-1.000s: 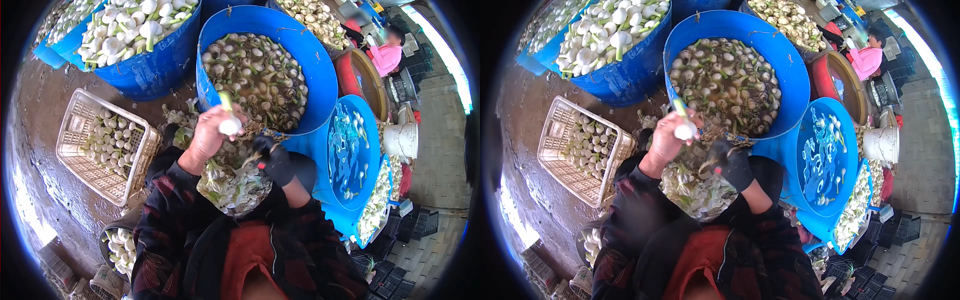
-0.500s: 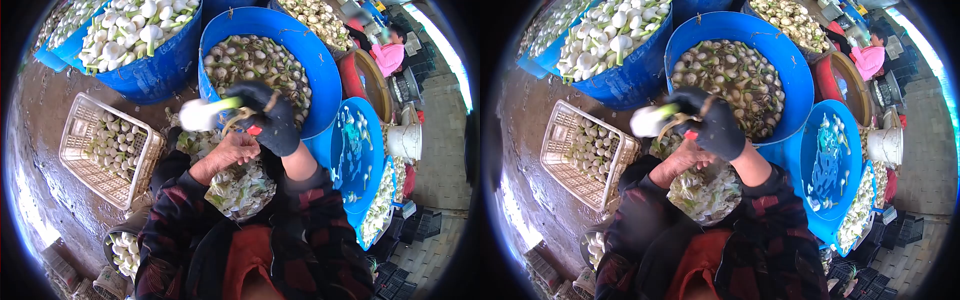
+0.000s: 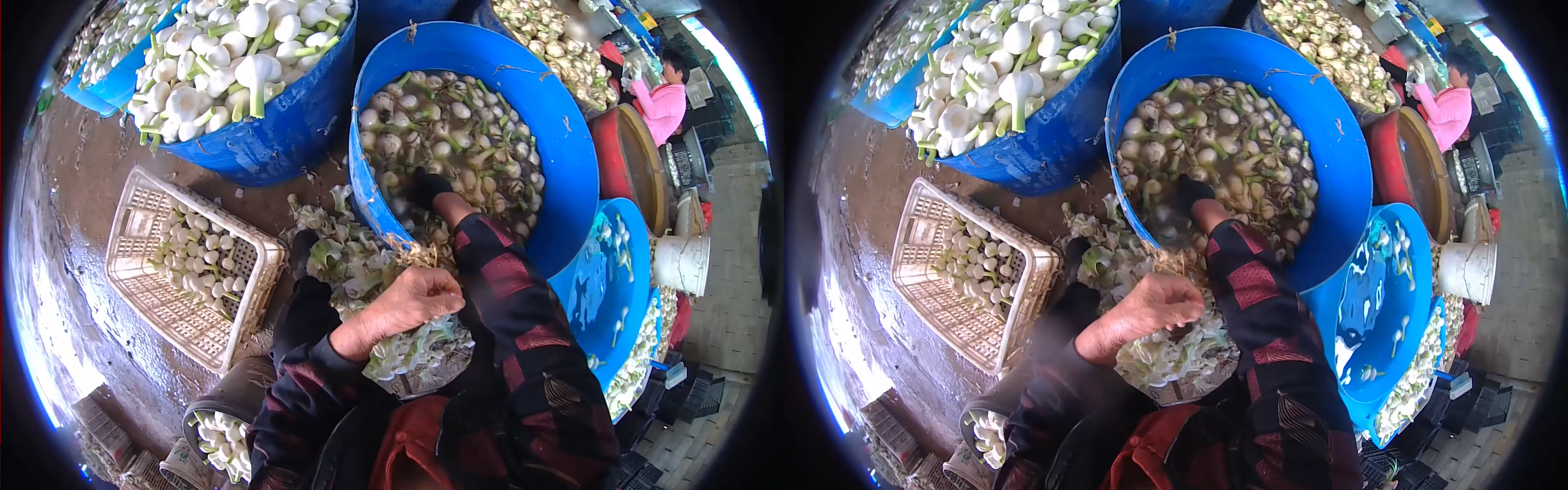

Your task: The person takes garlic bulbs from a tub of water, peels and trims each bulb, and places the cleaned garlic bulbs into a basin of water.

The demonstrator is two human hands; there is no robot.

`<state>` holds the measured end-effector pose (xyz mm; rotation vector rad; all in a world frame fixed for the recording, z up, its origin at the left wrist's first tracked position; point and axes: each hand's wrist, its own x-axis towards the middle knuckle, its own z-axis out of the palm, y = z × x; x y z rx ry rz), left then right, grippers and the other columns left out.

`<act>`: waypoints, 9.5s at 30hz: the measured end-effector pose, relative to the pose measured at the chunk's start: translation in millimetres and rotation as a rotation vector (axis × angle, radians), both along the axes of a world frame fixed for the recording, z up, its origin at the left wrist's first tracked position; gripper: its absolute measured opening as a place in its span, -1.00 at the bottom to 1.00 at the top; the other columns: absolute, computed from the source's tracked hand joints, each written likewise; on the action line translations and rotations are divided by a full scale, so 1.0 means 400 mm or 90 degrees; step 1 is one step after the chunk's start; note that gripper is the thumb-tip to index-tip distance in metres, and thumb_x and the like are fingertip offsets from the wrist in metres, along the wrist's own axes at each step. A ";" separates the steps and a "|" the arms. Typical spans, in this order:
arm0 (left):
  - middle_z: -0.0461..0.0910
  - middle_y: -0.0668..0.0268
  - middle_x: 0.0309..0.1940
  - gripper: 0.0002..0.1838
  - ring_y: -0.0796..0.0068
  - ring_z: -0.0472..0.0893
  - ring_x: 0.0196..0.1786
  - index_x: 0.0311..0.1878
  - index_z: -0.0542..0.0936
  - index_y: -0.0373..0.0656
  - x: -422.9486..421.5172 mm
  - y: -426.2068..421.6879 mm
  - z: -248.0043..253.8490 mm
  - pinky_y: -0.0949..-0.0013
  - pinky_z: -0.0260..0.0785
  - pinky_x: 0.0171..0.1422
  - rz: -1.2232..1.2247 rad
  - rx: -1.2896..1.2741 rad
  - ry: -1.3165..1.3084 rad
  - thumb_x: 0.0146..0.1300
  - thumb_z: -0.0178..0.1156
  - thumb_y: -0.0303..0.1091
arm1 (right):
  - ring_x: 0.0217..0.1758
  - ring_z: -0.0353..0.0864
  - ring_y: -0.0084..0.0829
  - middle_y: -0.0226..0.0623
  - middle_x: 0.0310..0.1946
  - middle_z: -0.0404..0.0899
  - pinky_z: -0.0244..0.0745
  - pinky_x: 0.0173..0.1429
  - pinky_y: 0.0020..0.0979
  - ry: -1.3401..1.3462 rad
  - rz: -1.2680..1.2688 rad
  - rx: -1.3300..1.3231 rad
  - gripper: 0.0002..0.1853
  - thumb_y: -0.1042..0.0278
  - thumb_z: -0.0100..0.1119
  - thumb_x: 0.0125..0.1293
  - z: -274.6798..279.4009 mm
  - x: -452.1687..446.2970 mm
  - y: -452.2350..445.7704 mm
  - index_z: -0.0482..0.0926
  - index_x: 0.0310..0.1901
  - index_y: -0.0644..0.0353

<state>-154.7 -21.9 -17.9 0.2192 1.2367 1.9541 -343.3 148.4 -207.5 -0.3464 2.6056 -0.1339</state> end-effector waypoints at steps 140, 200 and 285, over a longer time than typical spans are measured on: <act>0.57 0.24 -0.49 -0.77 0.49 0.50 -0.50 -0.33 0.54 -0.30 -0.051 -0.067 -0.009 0.49 0.35 -0.42 0.477 0.291 -0.140 0.30 0.07 -0.31 | -0.10 0.59 -0.02 0.06 -0.18 0.59 0.47 -0.03 -0.13 0.133 -0.181 -0.012 -0.44 -0.14 0.27 -0.01 0.023 -0.088 0.080 0.60 -0.18 0.25; 0.46 0.32 -0.66 -0.45 0.63 0.36 -0.74 -0.12 0.43 -0.28 0.030 -0.008 -0.004 0.57 0.13 -0.71 0.384 -0.006 0.118 0.21 0.12 0.13 | -0.36 0.58 -0.54 -0.26 -0.40 0.64 0.43 -0.26 -0.46 0.188 -0.224 -0.778 -0.79 0.46 0.26 0.10 0.470 0.486 -0.046 0.60 -0.20 0.30; 0.55 -0.02 -0.17 -0.79 -0.11 0.46 0.10 -0.60 0.50 -0.21 0.018 -0.008 -0.066 -0.08 0.22 0.30 0.382 0.533 -0.243 0.05 0.09 -0.31 | -0.55 0.50 -0.21 -0.15 -0.60 0.51 0.36 -0.44 -0.27 0.239 -0.120 -0.512 -0.64 0.08 0.30 0.09 0.463 0.580 -0.080 0.55 -0.42 0.28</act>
